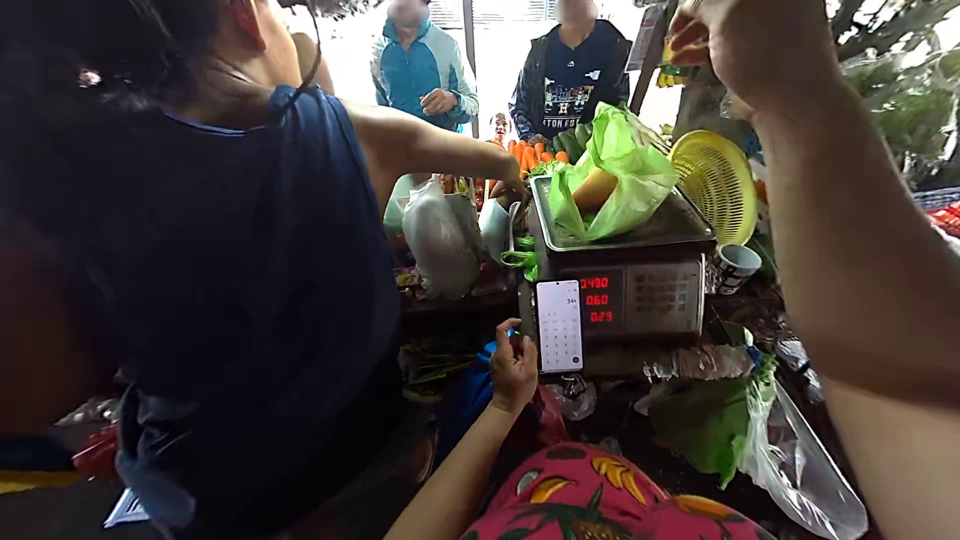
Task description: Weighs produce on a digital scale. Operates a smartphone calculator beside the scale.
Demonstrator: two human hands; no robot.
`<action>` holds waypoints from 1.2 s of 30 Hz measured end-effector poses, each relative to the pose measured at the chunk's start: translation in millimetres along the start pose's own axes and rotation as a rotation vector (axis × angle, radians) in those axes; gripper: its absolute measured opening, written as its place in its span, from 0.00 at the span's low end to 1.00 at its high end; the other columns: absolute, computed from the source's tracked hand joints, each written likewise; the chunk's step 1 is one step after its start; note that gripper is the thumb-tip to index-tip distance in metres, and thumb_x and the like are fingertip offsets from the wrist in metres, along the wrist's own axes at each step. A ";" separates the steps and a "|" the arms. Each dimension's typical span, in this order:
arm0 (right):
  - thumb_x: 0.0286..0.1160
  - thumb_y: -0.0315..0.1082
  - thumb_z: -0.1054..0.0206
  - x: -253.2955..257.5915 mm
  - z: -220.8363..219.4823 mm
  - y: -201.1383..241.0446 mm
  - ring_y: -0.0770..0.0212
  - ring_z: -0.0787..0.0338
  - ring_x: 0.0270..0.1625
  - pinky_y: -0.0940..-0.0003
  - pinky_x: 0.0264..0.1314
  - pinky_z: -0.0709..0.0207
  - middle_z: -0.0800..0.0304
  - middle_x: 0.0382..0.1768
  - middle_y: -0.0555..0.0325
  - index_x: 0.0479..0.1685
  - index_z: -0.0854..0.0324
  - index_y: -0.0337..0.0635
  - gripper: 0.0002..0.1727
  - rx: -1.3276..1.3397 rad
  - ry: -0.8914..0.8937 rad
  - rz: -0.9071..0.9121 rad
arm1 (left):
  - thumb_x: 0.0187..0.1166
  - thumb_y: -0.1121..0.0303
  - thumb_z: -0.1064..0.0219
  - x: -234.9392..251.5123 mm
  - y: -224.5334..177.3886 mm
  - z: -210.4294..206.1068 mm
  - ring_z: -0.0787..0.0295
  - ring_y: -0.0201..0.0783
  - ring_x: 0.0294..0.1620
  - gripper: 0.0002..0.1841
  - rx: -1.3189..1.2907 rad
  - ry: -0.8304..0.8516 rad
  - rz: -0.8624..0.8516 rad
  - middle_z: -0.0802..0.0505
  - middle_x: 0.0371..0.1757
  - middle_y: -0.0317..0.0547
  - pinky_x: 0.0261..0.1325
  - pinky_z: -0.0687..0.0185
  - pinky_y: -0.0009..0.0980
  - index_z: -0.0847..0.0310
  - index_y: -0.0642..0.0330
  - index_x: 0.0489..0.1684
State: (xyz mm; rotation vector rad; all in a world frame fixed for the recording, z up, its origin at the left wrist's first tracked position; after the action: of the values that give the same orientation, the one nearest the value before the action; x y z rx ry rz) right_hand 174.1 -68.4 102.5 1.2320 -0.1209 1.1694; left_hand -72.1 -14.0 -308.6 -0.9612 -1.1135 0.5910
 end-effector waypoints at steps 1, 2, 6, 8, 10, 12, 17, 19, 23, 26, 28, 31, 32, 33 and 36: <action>0.84 0.42 0.37 -10.9 -11.0 6.3 0.64 0.08 0.49 0.63 0.56 0.13 0.09 0.51 0.54 0.65 0.20 0.40 0.19 -0.171 0.095 0.032 | 0.79 0.73 0.40 0.2 0.6 0.7 0.26 0.25 0.17 0.21 0.003 0.002 0.006 0.19 0.20 0.34 0.24 0.24 0.24 0.27 0.72 0.69; 0.80 0.52 0.33 -25.4 -29.4 4.6 0.53 0.10 0.56 0.51 0.60 0.17 0.12 0.61 0.44 0.77 0.28 0.42 0.32 -0.332 0.198 0.057 | 0.79 0.72 0.40 0.5 0.8 0.9 0.25 0.25 0.17 0.21 0.003 0.006 0.014 0.19 0.20 0.34 0.24 0.23 0.24 0.27 0.71 0.69; 0.47 0.75 0.20 -91.9 -112.6 -36.1 0.19 0.26 0.72 0.22 0.64 0.29 0.35 0.77 0.20 0.97 0.58 0.54 0.73 -0.764 0.497 -0.078 | 0.79 0.71 0.40 1.5 0.1 1.0 0.25 0.26 0.17 0.22 -0.019 0.046 0.059 0.20 0.20 0.34 0.25 0.23 0.25 0.28 0.70 0.71; 0.66 0.53 0.22 -99.7 -133.2 -52.0 0.24 0.20 0.66 0.29 0.64 0.26 0.25 0.68 0.23 0.98 0.60 0.52 0.61 -0.867 0.538 -0.105 | 0.80 0.71 0.40 1.2 0.1 2.1 0.23 0.27 0.18 0.22 -0.024 0.076 0.077 0.18 0.21 0.35 0.27 0.21 0.27 0.29 0.70 0.72; 0.76 0.34 0.35 -92.1 -136.0 -58.4 0.29 0.11 0.57 0.33 0.59 0.21 0.12 0.54 0.30 0.95 0.53 0.46 0.45 -0.855 0.490 -0.128 | 0.80 0.71 0.40 0.7 0.3 2.3 0.22 0.27 0.18 0.23 -0.024 0.083 0.083 0.17 0.21 0.35 0.27 0.20 0.27 0.30 0.69 0.73; 0.80 0.28 0.43 -77.1 -126.5 -63.9 0.30 0.09 0.55 0.32 0.55 0.19 0.10 0.50 0.32 0.89 0.42 0.43 0.34 -0.702 0.416 -0.170 | 0.79 0.71 0.39 2.2 0.2 1.8 0.23 0.27 0.18 0.23 -0.030 0.076 0.073 0.18 0.21 0.35 0.26 0.21 0.26 0.29 0.69 0.73; 0.81 0.28 0.48 -54.2 -103.5 -78.0 0.38 0.09 0.53 0.35 0.57 0.20 0.10 0.52 0.35 0.75 0.24 0.41 0.23 -0.372 0.354 -0.202 | 0.78 0.70 0.39 1.9 3.2 0.7 0.23 0.27 0.18 0.23 -0.034 0.073 0.082 0.17 0.21 0.35 0.26 0.21 0.26 0.29 0.67 0.73; 0.81 0.31 0.45 -56.7 -100.0 -80.0 0.38 0.10 0.53 0.35 0.56 0.21 0.10 0.50 0.37 0.73 0.22 0.42 0.22 -0.424 0.360 -0.204 | 0.78 0.71 0.39 1.1 3.9 0.9 0.24 0.27 0.18 0.23 -0.026 0.065 0.074 0.18 0.21 0.35 0.26 0.22 0.26 0.28 0.68 0.72; 0.73 0.44 0.27 -83.4 -100.2 -79.9 0.30 0.09 0.51 0.30 0.49 0.19 0.10 0.46 0.32 0.78 0.32 0.34 0.36 -0.725 0.360 -0.301 | 0.78 0.71 0.39 0.0 2.3 2.7 0.21 0.27 0.19 0.22 -0.006 0.053 0.038 0.16 0.23 0.36 0.27 0.19 0.26 0.28 0.68 0.71; 0.65 0.43 0.21 -97.3 -97.8 -87.8 0.27 0.09 0.52 0.29 0.48 0.19 0.11 0.47 0.29 0.74 0.34 0.28 0.41 -0.899 0.326 -0.390 | 0.77 0.72 0.39 -0.2 -0.2 3.3 0.21 0.27 0.19 0.22 -0.001 0.054 0.019 0.15 0.24 0.36 0.26 0.20 0.26 0.28 0.69 0.71; 0.66 0.41 0.24 -95.4 -92.9 -94.0 0.28 0.09 0.53 0.29 0.48 0.20 0.11 0.49 0.29 0.68 0.27 0.27 0.34 -0.936 0.281 -0.368 | 0.77 0.72 0.39 0.7 -1.0 2.8 0.22 0.27 0.18 0.22 0.003 0.054 0.022 0.16 0.22 0.36 0.25 0.21 0.26 0.27 0.68 0.70; 0.64 0.35 0.21 -88.2 -85.7 -103.3 0.24 0.19 0.66 0.29 0.55 0.21 0.21 0.64 0.24 0.61 0.20 0.24 0.28 -0.923 0.206 -0.243 | 0.77 0.71 0.39 1.4 0.6 2.6 0.24 0.26 0.17 0.22 0.001 0.058 0.033 0.18 0.21 0.34 0.24 0.23 0.26 0.26 0.67 0.70; 0.62 0.34 0.21 -86.8 -83.4 -105.3 0.24 0.21 0.69 0.30 0.58 0.21 0.23 0.66 0.23 0.58 0.18 0.24 0.27 -0.925 0.182 -0.207 | 0.77 0.71 0.39 1.4 0.9 2.6 0.25 0.26 0.17 0.21 -0.002 0.058 0.033 0.18 0.20 0.34 0.24 0.23 0.25 0.26 0.68 0.69; 0.63 0.32 0.21 -86.1 -81.2 -106.3 0.23 0.21 0.70 0.30 0.60 0.22 0.22 0.66 0.22 0.57 0.18 0.23 0.25 -0.918 0.162 -0.174 | 0.77 0.71 0.39 1.4 0.9 2.7 0.25 0.25 0.16 0.21 -0.004 0.057 0.033 0.19 0.20 0.34 0.24 0.23 0.25 0.26 0.68 0.69; 0.64 0.26 0.25 -85.1 -74.7 -103.6 0.24 0.15 0.62 0.28 0.55 0.22 0.14 0.55 0.25 0.58 0.19 0.26 0.21 -0.821 0.134 -0.119 | 0.78 0.71 0.39 0.7 1.3 2.5 0.24 0.25 0.17 0.21 -0.012 0.055 0.035 0.17 0.22 0.35 0.24 0.22 0.25 0.26 0.68 0.69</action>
State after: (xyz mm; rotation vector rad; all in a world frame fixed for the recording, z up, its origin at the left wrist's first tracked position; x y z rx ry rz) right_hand 174.7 -50.6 -49.9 0.4293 -0.3797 0.9423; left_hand -74.1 -11.9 -309.1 -1.0035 -1.0546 0.5830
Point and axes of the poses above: each hand's wrist, its own x-axis towards the middle knuckle, its own z-axis out of the back of the hand, y = z × x, the point moved 7 cm from there along x, towards the middle knuckle
